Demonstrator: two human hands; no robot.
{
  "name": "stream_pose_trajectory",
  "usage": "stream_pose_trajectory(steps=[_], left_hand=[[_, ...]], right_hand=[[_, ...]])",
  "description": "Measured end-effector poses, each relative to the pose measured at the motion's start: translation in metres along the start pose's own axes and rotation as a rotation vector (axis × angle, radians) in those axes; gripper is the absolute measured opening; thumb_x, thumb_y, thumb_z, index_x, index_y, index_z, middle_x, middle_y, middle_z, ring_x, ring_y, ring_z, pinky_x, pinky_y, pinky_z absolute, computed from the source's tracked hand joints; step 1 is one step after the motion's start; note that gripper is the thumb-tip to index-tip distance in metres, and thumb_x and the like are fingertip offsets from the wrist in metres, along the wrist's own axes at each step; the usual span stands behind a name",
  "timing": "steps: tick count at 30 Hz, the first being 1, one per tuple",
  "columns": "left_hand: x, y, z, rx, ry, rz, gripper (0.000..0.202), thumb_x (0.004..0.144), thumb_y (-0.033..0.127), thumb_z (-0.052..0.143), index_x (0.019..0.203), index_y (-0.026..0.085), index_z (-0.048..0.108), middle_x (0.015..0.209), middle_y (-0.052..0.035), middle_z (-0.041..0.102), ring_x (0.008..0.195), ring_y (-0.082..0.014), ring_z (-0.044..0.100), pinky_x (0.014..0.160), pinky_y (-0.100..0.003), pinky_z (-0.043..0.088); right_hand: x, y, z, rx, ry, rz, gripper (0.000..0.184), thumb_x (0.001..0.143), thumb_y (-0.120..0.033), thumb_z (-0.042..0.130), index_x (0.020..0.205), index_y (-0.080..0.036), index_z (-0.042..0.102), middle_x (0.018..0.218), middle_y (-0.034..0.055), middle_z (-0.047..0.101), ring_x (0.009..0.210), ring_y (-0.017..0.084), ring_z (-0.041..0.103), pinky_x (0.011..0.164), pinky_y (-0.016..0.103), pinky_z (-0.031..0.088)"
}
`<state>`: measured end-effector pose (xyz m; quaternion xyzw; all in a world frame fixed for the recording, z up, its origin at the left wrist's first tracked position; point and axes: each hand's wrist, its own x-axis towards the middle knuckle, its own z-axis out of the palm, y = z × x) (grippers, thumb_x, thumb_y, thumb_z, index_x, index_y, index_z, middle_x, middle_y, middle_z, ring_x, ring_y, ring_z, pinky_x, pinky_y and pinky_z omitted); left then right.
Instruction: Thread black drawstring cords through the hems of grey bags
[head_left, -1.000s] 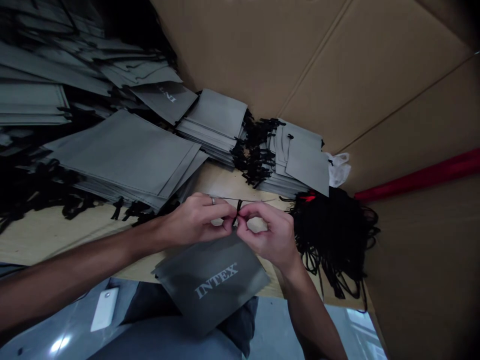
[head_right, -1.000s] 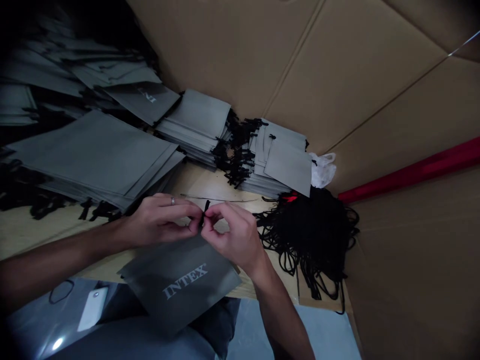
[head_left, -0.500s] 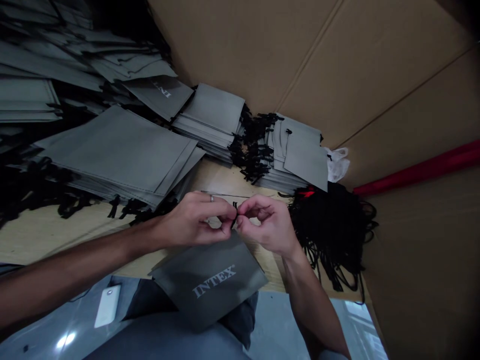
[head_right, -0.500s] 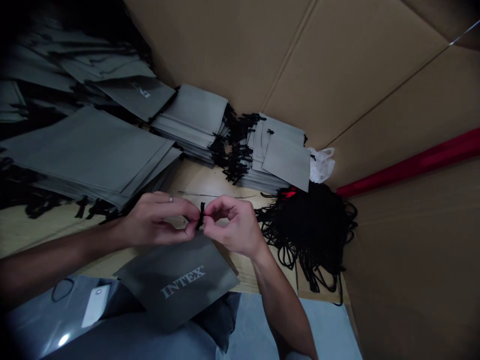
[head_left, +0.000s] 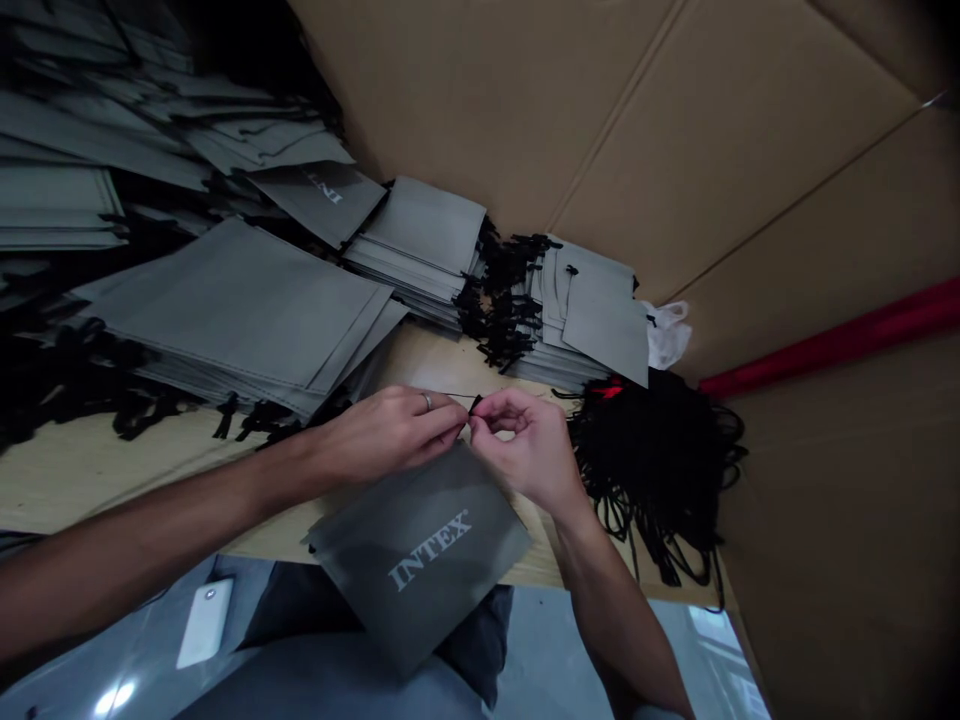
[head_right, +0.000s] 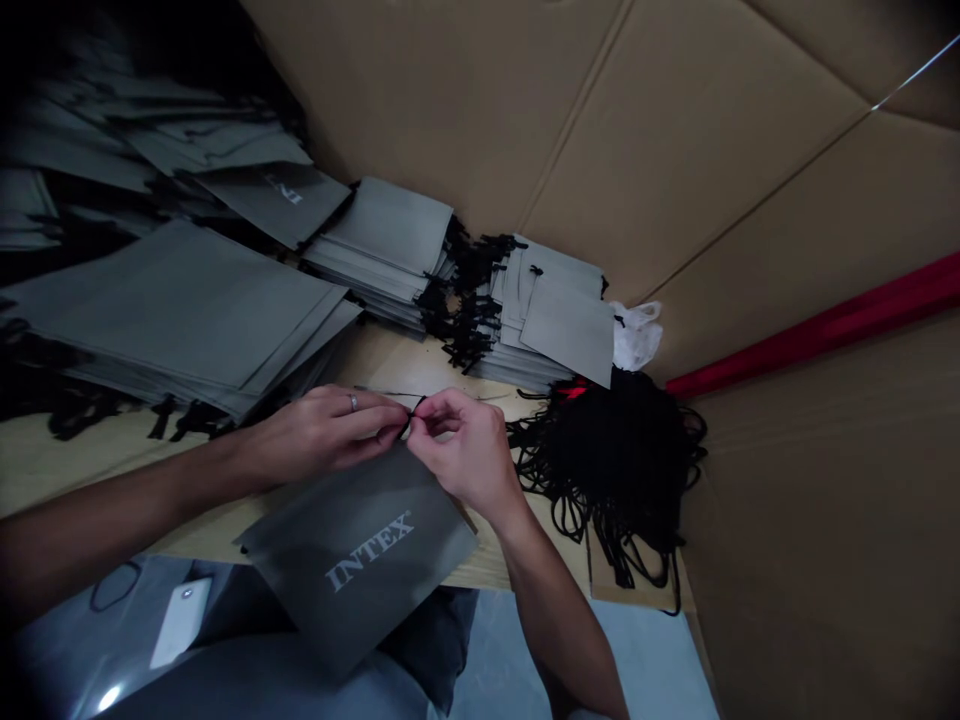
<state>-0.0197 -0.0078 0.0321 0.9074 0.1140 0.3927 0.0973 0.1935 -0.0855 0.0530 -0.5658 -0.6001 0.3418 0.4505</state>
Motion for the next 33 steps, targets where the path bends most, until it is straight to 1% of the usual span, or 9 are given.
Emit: stream_pose_trajectory(steps=[4, 8, 11, 17, 21, 25, 28, 30, 33], left_hand=[[0.001, 0.000, -0.001, 0.018, 0.049, 0.062, 0.008, 0.104, 0.018, 0.064, 0.104, 0.018, 0.072, 0.097, -0.0032, 0.083, 0.069, -0.0106, 0.074, 0.067, -0.021, 0.055], [0.005, 0.005, -0.003, -0.073, 0.091, -0.028, 0.007, 0.099, 0.013, 0.068, 0.098, 0.019, 0.073, 0.085, 0.0020, 0.082, 0.061, -0.0067, 0.069, 0.064, -0.017, 0.052], [0.007, 0.009, -0.004, -0.097, 0.112, -0.082, 0.008, 0.096, 0.012, 0.071, 0.095, 0.019, 0.075, 0.079, 0.0036, 0.080, 0.061, -0.0069, 0.071, 0.064, -0.016, 0.054], [0.008, 0.007, -0.003, -0.139, 0.174, -0.063, 0.008, 0.096, 0.013, 0.074, 0.100, 0.019, 0.077, 0.094, -0.0016, 0.086, 0.078, -0.0114, 0.082, 0.076, -0.015, 0.063], [0.007, 0.005, -0.002, -0.108, 0.183, -0.040, 0.011, 0.097, 0.015, 0.074, 0.107, 0.019, 0.077, 0.096, -0.0020, 0.087, 0.078, -0.0112, 0.082, 0.077, -0.015, 0.063], [0.006, 0.008, -0.002, -0.052, 0.152, -0.036, 0.008, 0.096, 0.014, 0.072, 0.102, 0.018, 0.075, 0.089, 0.0003, 0.085, 0.073, -0.0104, 0.080, 0.073, -0.015, 0.061], [0.006, 0.012, -0.002, -0.065, 0.147, -0.072, 0.008, 0.093, 0.011, 0.073, 0.097, 0.017, 0.074, 0.083, 0.0027, 0.082, 0.067, -0.0079, 0.076, 0.068, -0.014, 0.057], [0.007, 0.015, -0.003, -0.117, 0.166, -0.131, 0.008, 0.091, 0.011, 0.075, 0.095, 0.017, 0.074, 0.081, 0.0037, 0.080, 0.065, -0.0067, 0.075, 0.068, -0.013, 0.056], [0.010, 0.019, -0.006, -0.205, 0.184, -0.211, 0.008, 0.087, 0.012, 0.077, 0.092, 0.018, 0.075, 0.077, 0.0041, 0.079, 0.064, -0.0065, 0.074, 0.068, -0.012, 0.057]], right_hand=[[-0.001, -0.001, 0.002, -0.012, 0.000, -0.008, 0.009, 0.084, -0.023, 0.079, 0.092, -0.019, 0.075, 0.085, 0.0016, 0.079, 0.072, 0.016, 0.077, 0.070, 0.025, 0.063], [-0.003, -0.004, 0.003, -0.049, 0.003, -0.037, 0.009, 0.085, -0.023, 0.077, 0.092, -0.019, 0.075, 0.086, 0.0020, 0.079, 0.073, 0.016, 0.077, 0.071, 0.025, 0.063], [-0.004, -0.005, 0.002, -0.086, 0.029, -0.074, 0.008, 0.086, -0.023, 0.077, 0.093, -0.021, 0.075, 0.088, 0.0021, 0.079, 0.075, 0.017, 0.077, 0.074, 0.026, 0.063], [-0.004, -0.005, 0.000, -0.046, 0.061, -0.056, 0.008, 0.088, -0.027, 0.079, 0.093, -0.021, 0.076, 0.087, 0.0034, 0.081, 0.075, 0.018, 0.078, 0.073, 0.027, 0.064], [-0.004, -0.005, -0.002, -0.008, 0.057, -0.062, 0.008, 0.089, -0.026, 0.079, 0.094, -0.021, 0.077, 0.087, 0.0029, 0.081, 0.075, 0.017, 0.078, 0.073, 0.026, 0.064], [-0.005, -0.007, 0.000, -0.056, 0.034, -0.093, 0.007, 0.089, -0.024, 0.078, 0.094, -0.021, 0.076, 0.087, 0.0021, 0.080, 0.074, 0.017, 0.078, 0.072, 0.026, 0.064], [-0.005, -0.012, 0.001, -0.180, 0.056, -0.186, 0.007, 0.087, -0.021, 0.076, 0.094, -0.023, 0.075, 0.086, 0.0009, 0.081, 0.074, 0.017, 0.078, 0.076, 0.028, 0.064], [-0.006, -0.015, 0.002, -0.241, 0.070, -0.251, 0.008, 0.086, -0.019, 0.075, 0.093, -0.024, 0.075, 0.085, 0.0002, 0.081, 0.074, 0.017, 0.077, 0.078, 0.029, 0.064], [-0.006, -0.014, 0.001, -0.209, 0.044, -0.249, 0.009, 0.087, -0.019, 0.075, 0.094, -0.025, 0.075, 0.088, 0.0003, 0.080, 0.076, 0.017, 0.077, 0.079, 0.029, 0.064]])
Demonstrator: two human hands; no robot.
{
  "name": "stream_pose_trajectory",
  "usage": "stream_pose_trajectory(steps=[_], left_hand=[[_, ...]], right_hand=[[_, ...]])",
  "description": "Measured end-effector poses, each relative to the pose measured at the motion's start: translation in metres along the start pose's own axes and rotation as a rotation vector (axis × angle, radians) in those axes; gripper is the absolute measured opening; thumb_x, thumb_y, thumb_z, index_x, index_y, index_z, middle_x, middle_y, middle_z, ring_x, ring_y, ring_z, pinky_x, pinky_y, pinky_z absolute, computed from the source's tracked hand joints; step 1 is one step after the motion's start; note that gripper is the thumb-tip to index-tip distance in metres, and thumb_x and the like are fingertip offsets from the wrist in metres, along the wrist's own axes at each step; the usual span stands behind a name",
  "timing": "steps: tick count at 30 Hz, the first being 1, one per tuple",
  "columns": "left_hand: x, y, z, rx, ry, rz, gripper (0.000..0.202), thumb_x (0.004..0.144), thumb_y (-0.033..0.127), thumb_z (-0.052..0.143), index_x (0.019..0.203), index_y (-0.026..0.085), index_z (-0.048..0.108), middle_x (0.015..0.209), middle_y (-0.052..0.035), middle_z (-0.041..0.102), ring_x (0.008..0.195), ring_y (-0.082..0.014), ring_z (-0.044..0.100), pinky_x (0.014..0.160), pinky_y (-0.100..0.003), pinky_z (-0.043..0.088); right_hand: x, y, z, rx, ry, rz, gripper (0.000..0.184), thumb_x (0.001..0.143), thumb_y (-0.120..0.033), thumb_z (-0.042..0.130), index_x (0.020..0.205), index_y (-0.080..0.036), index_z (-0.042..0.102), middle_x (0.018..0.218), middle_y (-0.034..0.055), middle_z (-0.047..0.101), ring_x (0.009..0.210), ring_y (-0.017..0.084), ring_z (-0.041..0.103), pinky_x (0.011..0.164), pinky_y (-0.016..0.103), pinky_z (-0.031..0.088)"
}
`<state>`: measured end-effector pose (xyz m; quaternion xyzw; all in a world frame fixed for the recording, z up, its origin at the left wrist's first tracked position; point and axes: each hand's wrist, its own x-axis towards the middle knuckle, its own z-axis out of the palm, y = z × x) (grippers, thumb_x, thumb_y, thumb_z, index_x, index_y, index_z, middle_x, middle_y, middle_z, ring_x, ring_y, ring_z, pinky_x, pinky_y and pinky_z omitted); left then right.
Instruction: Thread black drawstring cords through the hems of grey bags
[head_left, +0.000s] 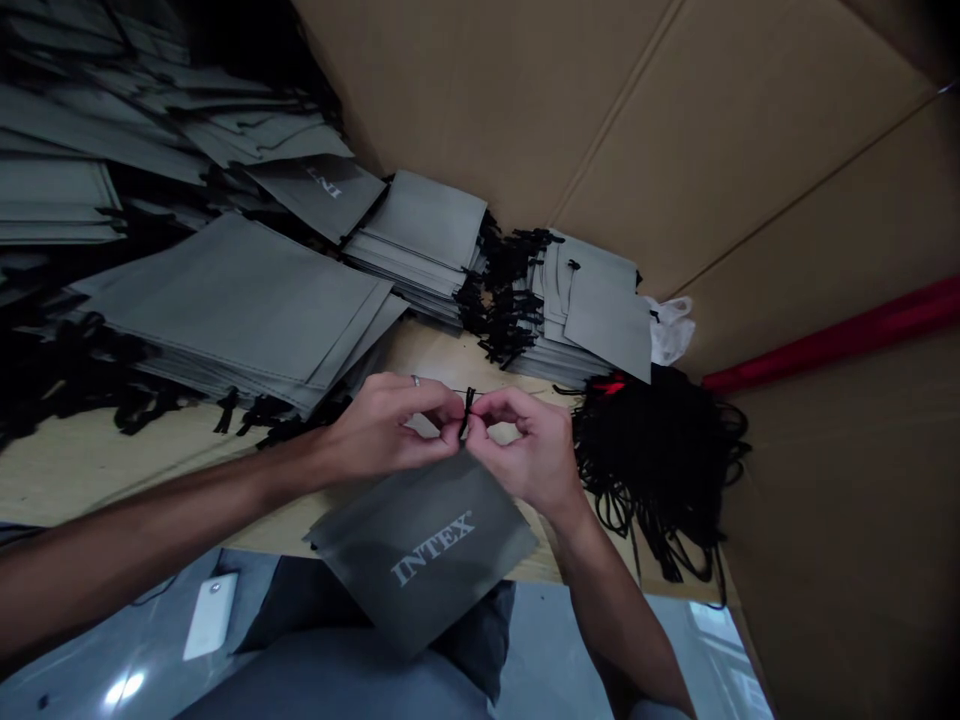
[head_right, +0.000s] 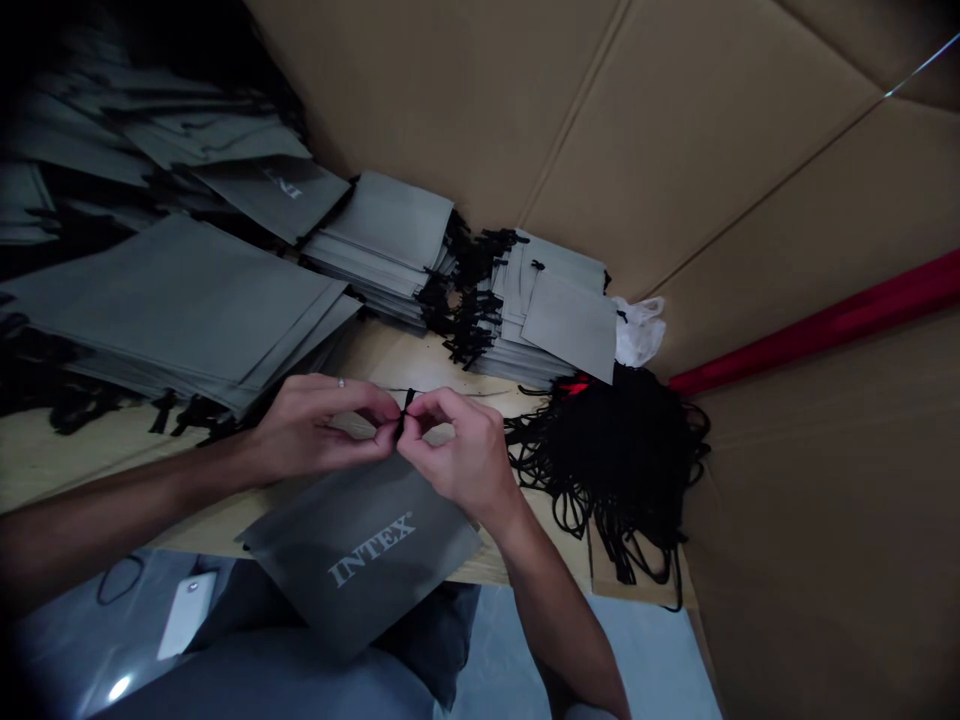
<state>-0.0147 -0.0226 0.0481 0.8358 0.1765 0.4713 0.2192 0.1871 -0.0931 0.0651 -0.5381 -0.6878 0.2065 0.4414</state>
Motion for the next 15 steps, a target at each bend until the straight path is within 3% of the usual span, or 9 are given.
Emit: stream_pose_trajectory(steps=[7, 12, 15], left_hand=[[0.004, 0.009, -0.003, -0.142, -0.033, -0.147, 0.009, 0.082, 0.011, 0.077, 0.086, 0.018, 0.077, 0.070, 0.0047, 0.076, 0.058, -0.0068, 0.070, 0.056, -0.011, 0.053], [0.006, 0.009, -0.001, -0.355, -0.077, -0.267, 0.005, 0.081, 0.010, 0.077, 0.083, 0.014, 0.075, 0.069, 0.0016, 0.077, 0.057, -0.0094, 0.072, 0.057, -0.013, 0.058], [0.006, 0.003, -0.002, -0.334, -0.125, -0.264, 0.003, 0.085, 0.011, 0.076, 0.087, 0.014, 0.076, 0.072, 0.0006, 0.079, 0.060, -0.0103, 0.075, 0.060, -0.014, 0.060]], right_hand=[[0.003, 0.005, -0.001, 0.270, -0.077, 0.177, 0.009, 0.083, -0.023, 0.079, 0.091, -0.022, 0.076, 0.086, 0.0016, 0.080, 0.074, 0.015, 0.076, 0.071, 0.026, 0.063], [0.013, 0.004, -0.005, 0.452, -0.182, 0.356, 0.014, 0.074, -0.026, 0.084, 0.081, -0.019, 0.074, 0.071, -0.0001, 0.076, 0.059, 0.013, 0.070, 0.059, 0.024, 0.060], [0.016, 0.008, -0.006, 0.500, -0.184, 0.414, 0.017, 0.072, -0.027, 0.086, 0.080, -0.019, 0.074, 0.068, -0.0006, 0.075, 0.057, 0.013, 0.070, 0.058, 0.024, 0.060]])
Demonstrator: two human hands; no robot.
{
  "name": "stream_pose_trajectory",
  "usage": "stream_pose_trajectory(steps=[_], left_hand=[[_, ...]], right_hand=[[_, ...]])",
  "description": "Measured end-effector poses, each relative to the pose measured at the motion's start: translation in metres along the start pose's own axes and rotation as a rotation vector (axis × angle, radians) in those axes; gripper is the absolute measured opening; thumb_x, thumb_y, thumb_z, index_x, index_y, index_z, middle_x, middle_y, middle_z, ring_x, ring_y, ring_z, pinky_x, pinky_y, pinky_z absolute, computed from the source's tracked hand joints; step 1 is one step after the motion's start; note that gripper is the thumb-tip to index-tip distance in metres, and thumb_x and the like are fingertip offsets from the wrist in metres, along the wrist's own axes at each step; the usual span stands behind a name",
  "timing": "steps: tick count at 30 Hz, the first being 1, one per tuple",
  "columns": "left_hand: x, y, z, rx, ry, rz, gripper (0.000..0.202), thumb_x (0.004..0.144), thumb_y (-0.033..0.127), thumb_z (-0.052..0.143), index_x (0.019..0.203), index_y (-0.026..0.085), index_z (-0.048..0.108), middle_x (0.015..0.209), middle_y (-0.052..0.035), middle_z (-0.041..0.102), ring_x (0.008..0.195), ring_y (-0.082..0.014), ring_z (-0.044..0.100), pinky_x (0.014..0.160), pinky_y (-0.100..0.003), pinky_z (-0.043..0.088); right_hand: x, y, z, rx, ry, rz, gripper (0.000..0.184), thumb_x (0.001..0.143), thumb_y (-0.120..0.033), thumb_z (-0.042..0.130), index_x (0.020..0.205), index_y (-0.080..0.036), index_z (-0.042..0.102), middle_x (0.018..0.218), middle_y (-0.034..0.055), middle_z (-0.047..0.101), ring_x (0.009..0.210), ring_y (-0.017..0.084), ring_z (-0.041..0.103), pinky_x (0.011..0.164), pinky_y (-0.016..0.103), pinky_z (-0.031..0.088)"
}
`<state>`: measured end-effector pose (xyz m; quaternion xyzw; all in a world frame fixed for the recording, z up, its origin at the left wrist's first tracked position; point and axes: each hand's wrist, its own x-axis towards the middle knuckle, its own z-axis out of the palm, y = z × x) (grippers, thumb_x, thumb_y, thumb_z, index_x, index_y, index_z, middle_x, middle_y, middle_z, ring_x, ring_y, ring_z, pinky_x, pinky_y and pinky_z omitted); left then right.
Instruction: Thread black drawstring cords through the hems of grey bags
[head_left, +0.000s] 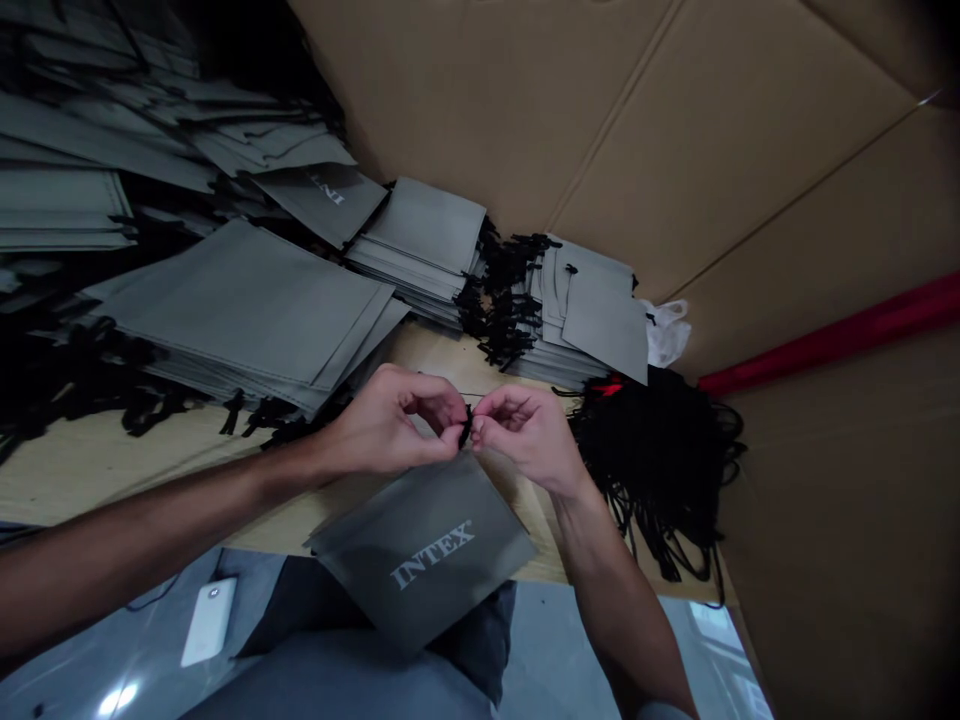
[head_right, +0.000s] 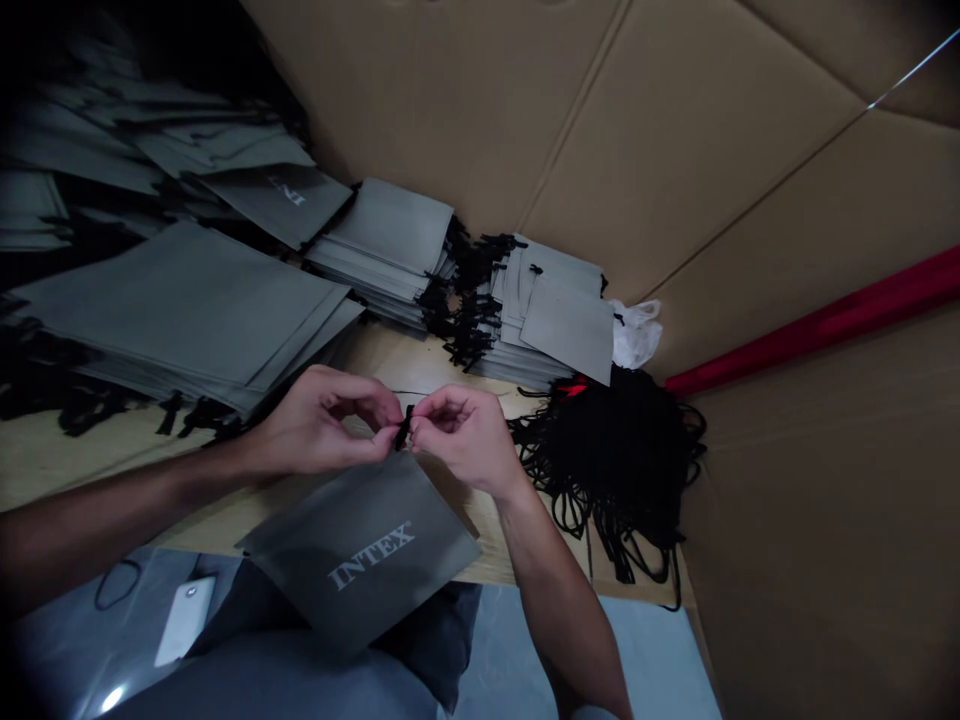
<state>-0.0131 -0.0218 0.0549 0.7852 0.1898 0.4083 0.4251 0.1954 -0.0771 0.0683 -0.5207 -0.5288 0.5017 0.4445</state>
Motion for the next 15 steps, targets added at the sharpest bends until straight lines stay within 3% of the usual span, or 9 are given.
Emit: stream_pose_trajectory(steps=[6, 11, 15], left_hand=[[-0.002, -0.021, -0.005, 0.500, 0.020, 0.371, 0.010, 0.098, 0.017, 0.070, 0.106, 0.019, 0.077, 0.094, -0.0022, 0.085, 0.069, -0.0107, 0.077, 0.069, -0.018, 0.059], [-0.004, -0.028, -0.007, 0.651, -0.075, 0.478, 0.012, 0.105, 0.020, 0.061, 0.105, 0.019, 0.073, 0.096, -0.0052, 0.083, 0.078, -0.0138, 0.078, 0.074, -0.021, 0.059], [-0.005, -0.025, -0.005, 0.695, -0.055, 0.510, 0.010, 0.105, 0.019, 0.062, 0.100, 0.016, 0.070, 0.088, -0.0041, 0.081, 0.070, -0.0135, 0.076, 0.067, -0.022, 0.056]], right_hand=[[-0.003, 0.011, 0.003, -0.231, 0.179, -0.153, 0.012, 0.079, -0.025, 0.083, 0.087, -0.019, 0.077, 0.081, 0.0035, 0.080, 0.069, 0.016, 0.076, 0.069, 0.026, 0.064], [-0.009, 0.014, 0.010, -0.393, 0.234, -0.245, 0.008, 0.085, -0.025, 0.077, 0.091, -0.020, 0.076, 0.084, 0.0031, 0.081, 0.072, 0.018, 0.079, 0.072, 0.028, 0.066], [-0.011, 0.010, 0.014, -0.500, 0.243, -0.325, 0.005, 0.086, -0.021, 0.074, 0.091, -0.023, 0.075, 0.084, 0.0012, 0.081, 0.071, 0.018, 0.079, 0.073, 0.029, 0.065]])
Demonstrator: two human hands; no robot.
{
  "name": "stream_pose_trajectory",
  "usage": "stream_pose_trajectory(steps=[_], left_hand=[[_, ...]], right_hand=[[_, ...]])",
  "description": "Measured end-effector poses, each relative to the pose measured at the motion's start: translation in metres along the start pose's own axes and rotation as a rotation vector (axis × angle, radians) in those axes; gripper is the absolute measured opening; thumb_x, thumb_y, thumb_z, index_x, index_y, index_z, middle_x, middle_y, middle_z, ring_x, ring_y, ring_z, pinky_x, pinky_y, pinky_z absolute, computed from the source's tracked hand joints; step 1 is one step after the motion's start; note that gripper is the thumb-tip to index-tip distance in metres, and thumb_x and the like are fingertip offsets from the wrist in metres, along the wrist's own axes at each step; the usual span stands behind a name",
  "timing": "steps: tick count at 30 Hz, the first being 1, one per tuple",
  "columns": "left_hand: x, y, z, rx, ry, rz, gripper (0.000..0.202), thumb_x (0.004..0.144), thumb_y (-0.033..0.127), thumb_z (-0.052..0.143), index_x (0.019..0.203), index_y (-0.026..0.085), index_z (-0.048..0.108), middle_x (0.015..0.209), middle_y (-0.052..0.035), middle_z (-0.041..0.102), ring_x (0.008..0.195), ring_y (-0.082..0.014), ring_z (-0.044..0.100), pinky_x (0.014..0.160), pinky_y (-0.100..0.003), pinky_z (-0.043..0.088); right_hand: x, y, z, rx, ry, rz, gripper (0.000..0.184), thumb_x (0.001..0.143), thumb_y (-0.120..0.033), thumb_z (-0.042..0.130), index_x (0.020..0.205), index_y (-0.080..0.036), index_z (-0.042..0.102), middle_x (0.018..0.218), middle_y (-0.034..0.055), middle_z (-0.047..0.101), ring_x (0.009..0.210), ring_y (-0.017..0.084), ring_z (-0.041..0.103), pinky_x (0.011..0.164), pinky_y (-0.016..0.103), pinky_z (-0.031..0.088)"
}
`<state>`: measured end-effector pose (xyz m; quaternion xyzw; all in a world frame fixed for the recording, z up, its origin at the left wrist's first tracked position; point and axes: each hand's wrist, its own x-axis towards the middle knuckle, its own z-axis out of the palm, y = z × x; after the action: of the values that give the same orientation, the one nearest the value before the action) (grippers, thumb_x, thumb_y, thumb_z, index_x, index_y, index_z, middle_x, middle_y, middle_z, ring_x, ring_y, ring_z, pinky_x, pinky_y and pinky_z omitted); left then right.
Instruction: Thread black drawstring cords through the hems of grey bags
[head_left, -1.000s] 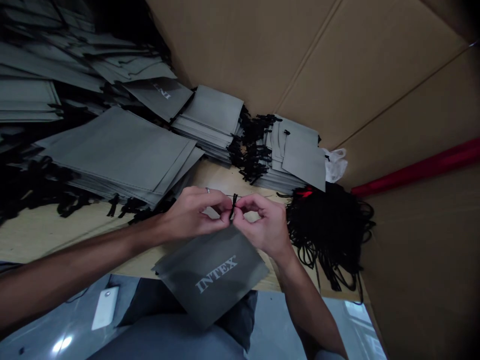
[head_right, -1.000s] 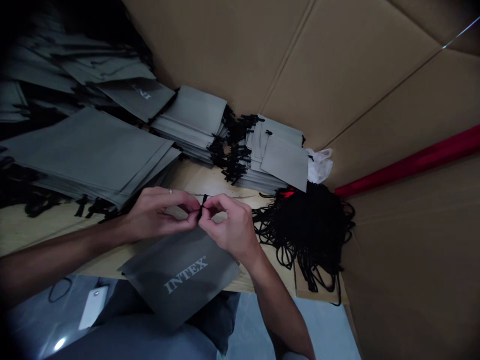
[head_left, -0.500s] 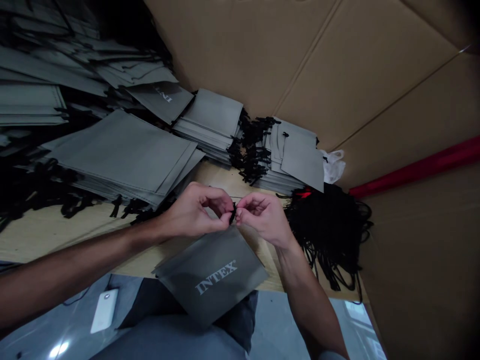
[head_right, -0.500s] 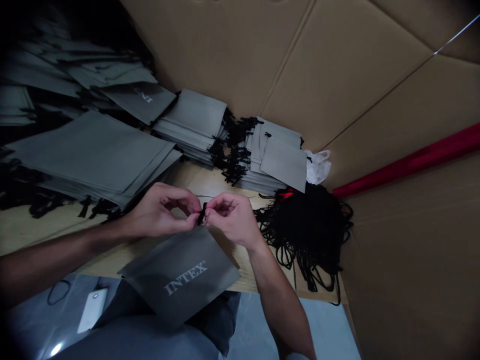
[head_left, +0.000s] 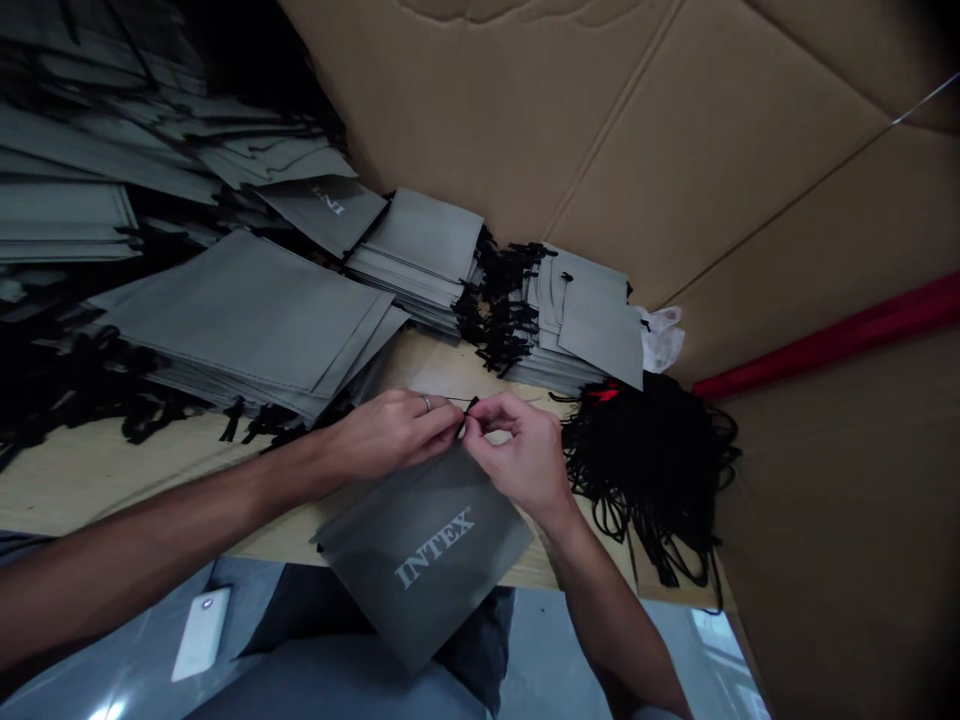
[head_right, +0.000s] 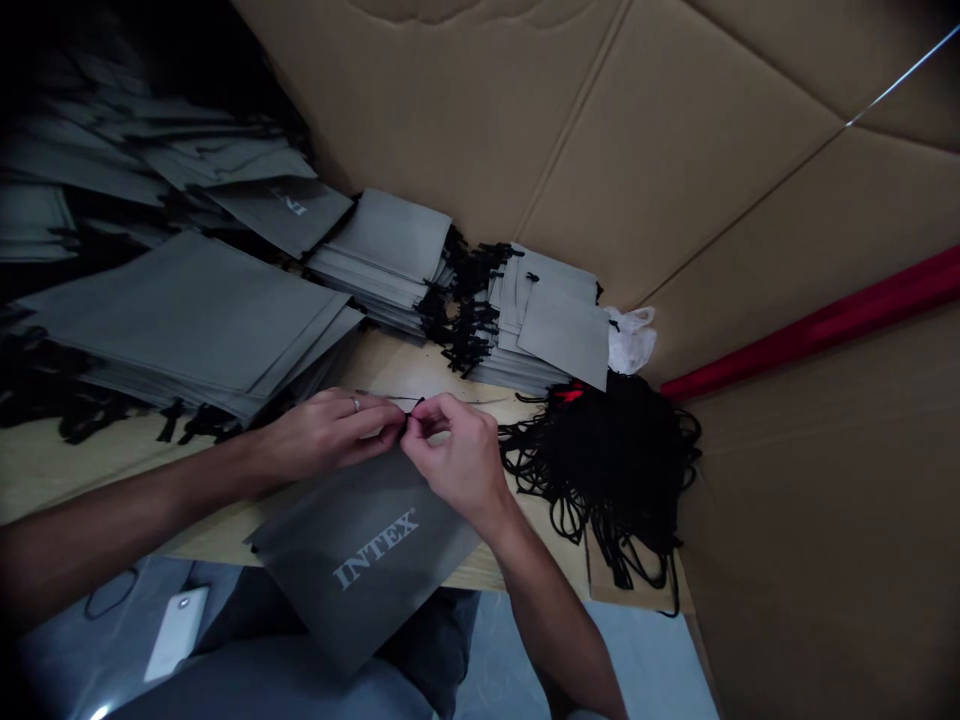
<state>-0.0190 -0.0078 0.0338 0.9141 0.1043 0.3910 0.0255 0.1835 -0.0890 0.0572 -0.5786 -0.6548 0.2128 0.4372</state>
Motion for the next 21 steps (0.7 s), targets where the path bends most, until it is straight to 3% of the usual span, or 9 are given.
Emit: stream_pose_trajectory(steps=[4, 7, 10, 15, 18, 21], left_hand=[[0.006, 0.007, -0.005, -0.147, 0.141, -0.149, 0.002, 0.097, 0.015, 0.072, 0.097, 0.017, 0.072, 0.081, 0.0018, 0.080, 0.064, -0.0090, 0.074, 0.064, -0.017, 0.055], [0.012, 0.014, -0.011, -0.289, 0.175, -0.271, 0.007, 0.090, 0.013, 0.077, 0.094, 0.018, 0.075, 0.078, 0.0042, 0.080, 0.064, -0.0072, 0.075, 0.066, -0.013, 0.057], [0.016, 0.019, -0.015, -0.419, 0.184, -0.398, 0.006, 0.086, 0.014, 0.078, 0.088, 0.019, 0.076, 0.075, 0.0040, 0.080, 0.061, -0.0078, 0.074, 0.064, -0.012, 0.059], [0.019, 0.019, -0.015, -0.667, 0.185, -0.563, 0.003, 0.084, 0.016, 0.079, 0.085, 0.016, 0.076, 0.074, 0.0008, 0.080, 0.061, -0.0113, 0.076, 0.059, -0.015, 0.061], [0.018, 0.017, -0.013, -0.643, 0.149, -0.546, 0.004, 0.086, 0.016, 0.079, 0.088, 0.015, 0.076, 0.076, 0.0003, 0.080, 0.063, -0.0115, 0.076, 0.061, -0.015, 0.061], [0.014, 0.013, -0.010, -0.356, 0.177, -0.342, 0.008, 0.091, 0.013, 0.078, 0.098, 0.016, 0.076, 0.087, 0.0005, 0.083, 0.073, -0.0105, 0.079, 0.071, -0.014, 0.062]], right_hand=[[0.000, -0.003, -0.001, -0.079, 0.047, -0.175, 0.008, 0.089, -0.018, 0.072, 0.093, -0.025, 0.074, 0.087, 0.0002, 0.081, 0.074, 0.017, 0.078, 0.078, 0.030, 0.065], [0.000, -0.001, -0.003, -0.099, 0.067, -0.265, 0.011, 0.091, -0.018, 0.072, 0.096, -0.026, 0.074, 0.091, 0.0005, 0.082, 0.078, 0.018, 0.078, 0.082, 0.032, 0.066], [0.000, 0.000, -0.003, -0.059, 0.071, -0.274, 0.012, 0.091, -0.017, 0.073, 0.098, -0.027, 0.075, 0.093, 0.0005, 0.082, 0.080, 0.018, 0.079, 0.083, 0.032, 0.066], [0.001, 0.005, -0.003, 0.135, 0.048, -0.156, 0.007, 0.091, -0.021, 0.077, 0.097, -0.025, 0.077, 0.091, 0.0015, 0.082, 0.079, 0.018, 0.079, 0.078, 0.030, 0.066], [0.002, 0.008, -0.003, 0.182, 0.051, -0.126, 0.007, 0.091, -0.021, 0.079, 0.097, -0.024, 0.077, 0.090, 0.0012, 0.082, 0.078, 0.017, 0.079, 0.076, 0.028, 0.065], [0.003, 0.010, -0.004, 0.108, 0.094, -0.176, 0.009, 0.090, -0.018, 0.078, 0.097, -0.024, 0.077, 0.090, 0.0000, 0.081, 0.076, 0.016, 0.079, 0.076, 0.028, 0.065]])
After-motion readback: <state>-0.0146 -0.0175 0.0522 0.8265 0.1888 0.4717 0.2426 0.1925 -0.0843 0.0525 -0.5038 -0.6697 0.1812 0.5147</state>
